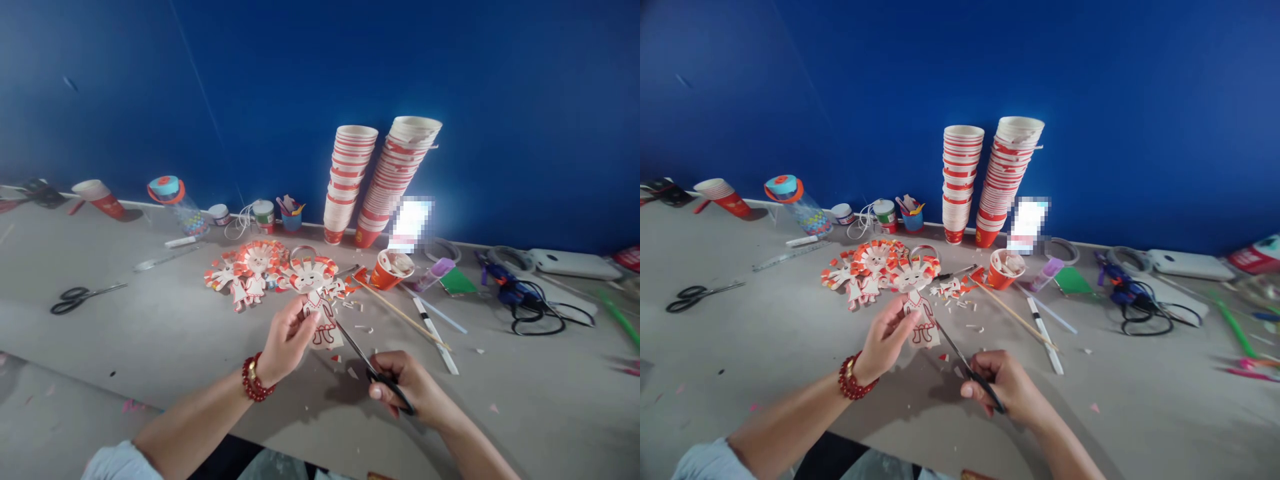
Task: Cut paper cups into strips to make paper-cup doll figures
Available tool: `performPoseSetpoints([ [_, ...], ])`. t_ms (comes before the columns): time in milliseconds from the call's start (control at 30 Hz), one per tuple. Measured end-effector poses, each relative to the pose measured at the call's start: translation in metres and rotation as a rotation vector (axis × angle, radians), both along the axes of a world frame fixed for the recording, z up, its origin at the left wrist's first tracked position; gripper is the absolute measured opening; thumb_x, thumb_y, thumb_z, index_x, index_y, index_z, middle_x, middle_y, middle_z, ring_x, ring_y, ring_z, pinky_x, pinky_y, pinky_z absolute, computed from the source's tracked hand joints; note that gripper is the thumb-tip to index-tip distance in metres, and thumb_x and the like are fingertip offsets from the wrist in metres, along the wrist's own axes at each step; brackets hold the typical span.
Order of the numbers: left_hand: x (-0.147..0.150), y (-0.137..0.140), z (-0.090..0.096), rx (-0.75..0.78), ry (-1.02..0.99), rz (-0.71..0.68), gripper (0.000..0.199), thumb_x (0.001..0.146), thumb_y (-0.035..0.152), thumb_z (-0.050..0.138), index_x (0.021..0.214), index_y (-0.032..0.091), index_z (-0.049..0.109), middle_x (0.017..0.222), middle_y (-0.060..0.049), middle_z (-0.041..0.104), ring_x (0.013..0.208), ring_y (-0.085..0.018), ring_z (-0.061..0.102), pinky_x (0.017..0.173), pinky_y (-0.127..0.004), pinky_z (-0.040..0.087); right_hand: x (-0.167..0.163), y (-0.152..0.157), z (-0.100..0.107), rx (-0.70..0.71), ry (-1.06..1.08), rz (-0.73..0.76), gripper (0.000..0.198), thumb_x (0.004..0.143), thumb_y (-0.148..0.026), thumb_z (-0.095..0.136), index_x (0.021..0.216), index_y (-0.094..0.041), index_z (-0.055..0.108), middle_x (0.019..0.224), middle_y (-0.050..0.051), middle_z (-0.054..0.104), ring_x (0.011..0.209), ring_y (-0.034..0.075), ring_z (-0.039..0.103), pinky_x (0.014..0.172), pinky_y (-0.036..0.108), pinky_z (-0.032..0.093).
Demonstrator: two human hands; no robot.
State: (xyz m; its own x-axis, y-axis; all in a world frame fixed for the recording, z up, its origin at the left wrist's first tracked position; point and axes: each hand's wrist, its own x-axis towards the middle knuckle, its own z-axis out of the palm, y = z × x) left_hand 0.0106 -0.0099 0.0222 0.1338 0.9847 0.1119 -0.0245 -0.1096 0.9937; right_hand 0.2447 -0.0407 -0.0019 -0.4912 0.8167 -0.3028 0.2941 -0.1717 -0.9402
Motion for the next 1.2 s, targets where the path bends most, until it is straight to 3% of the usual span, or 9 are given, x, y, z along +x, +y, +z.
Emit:
performPoseSetpoints([
  [433, 0.0, -0.001, 0.0, -0.036, 0.002, -0.032, 0.023, 0.088, 0.041, 0.052, 0.089, 0.017, 0.054, 0.058, 0.006, 0.038, 0.046, -0.007, 0.031, 0.041, -0.018, 0.029, 0.001, 0.001, 0.002, -0.019, -0.001, 0.013, 0.06, 0.061, -0.074, 0.066, 0.057, -0.019, 0.042, 0.042, -0.006, 0.043, 0.037, 0.008, 0.041, 0.037, 0.019, 0.022],
  [667, -0.001, 0.0, -0.001, -0.038, 0.046, -0.068, 0.02, 0.089, 0.036, 0.052, 0.09, 0.017, 0.054, 0.056, 0.008, 0.028, 0.047, -0.006, 0.024, 0.042, -0.019, 0.021, 0.006, 0.001, 0.001, -0.063, 0.029, 0.044, 0.058, 0.062, -0.072, 0.067, 0.06, -0.019, 0.043, 0.045, -0.005, 0.045, 0.039, 0.009, 0.043, 0.038, 0.019, 0.021],
  [833, -0.003, 0.001, 0.001, -0.06, 0.006, -0.064, 0.025, 0.087, 0.04, 0.053, 0.096, 0.017, 0.058, 0.054, 0.007, 0.037, 0.045, -0.007, 0.031, 0.043, -0.02, 0.028, 0.007, 0.004, 0.01, -0.092, 0.04, 0.108, 0.056, 0.066, -0.07, 0.065, 0.059, -0.019, 0.043, 0.044, -0.003, 0.049, 0.039, 0.009, 0.042, 0.04, 0.02, 0.021],
  [967, -0.005, 0.004, 0.005, -0.103, -0.027, -0.148, 0.025, 0.085, 0.04, 0.055, 0.093, 0.017, 0.06, 0.057, 0.003, 0.047, 0.045, -0.007, 0.039, 0.043, -0.019, 0.034, 0.009, 0.006, 0.014, -0.107, 0.034, 0.144, 0.056, 0.066, -0.07, 0.065, 0.058, -0.018, 0.045, 0.044, -0.002, 0.051, 0.038, 0.009, 0.043, 0.041, 0.021, 0.023],
  [1200, -0.008, 0.01, 0.01, -0.176, -0.008, -0.279, 0.017, 0.085, 0.033, 0.054, 0.087, 0.016, 0.058, 0.058, 0.004, 0.048, 0.043, -0.005, 0.034, 0.04, -0.017, 0.026, 0.014, 0.008, 0.008, -0.171, 0.036, 0.201, 0.055, 0.065, -0.068, 0.067, 0.058, -0.018, 0.044, 0.046, -0.002, 0.051, 0.039, 0.009, 0.045, 0.039, 0.02, 0.025],
])
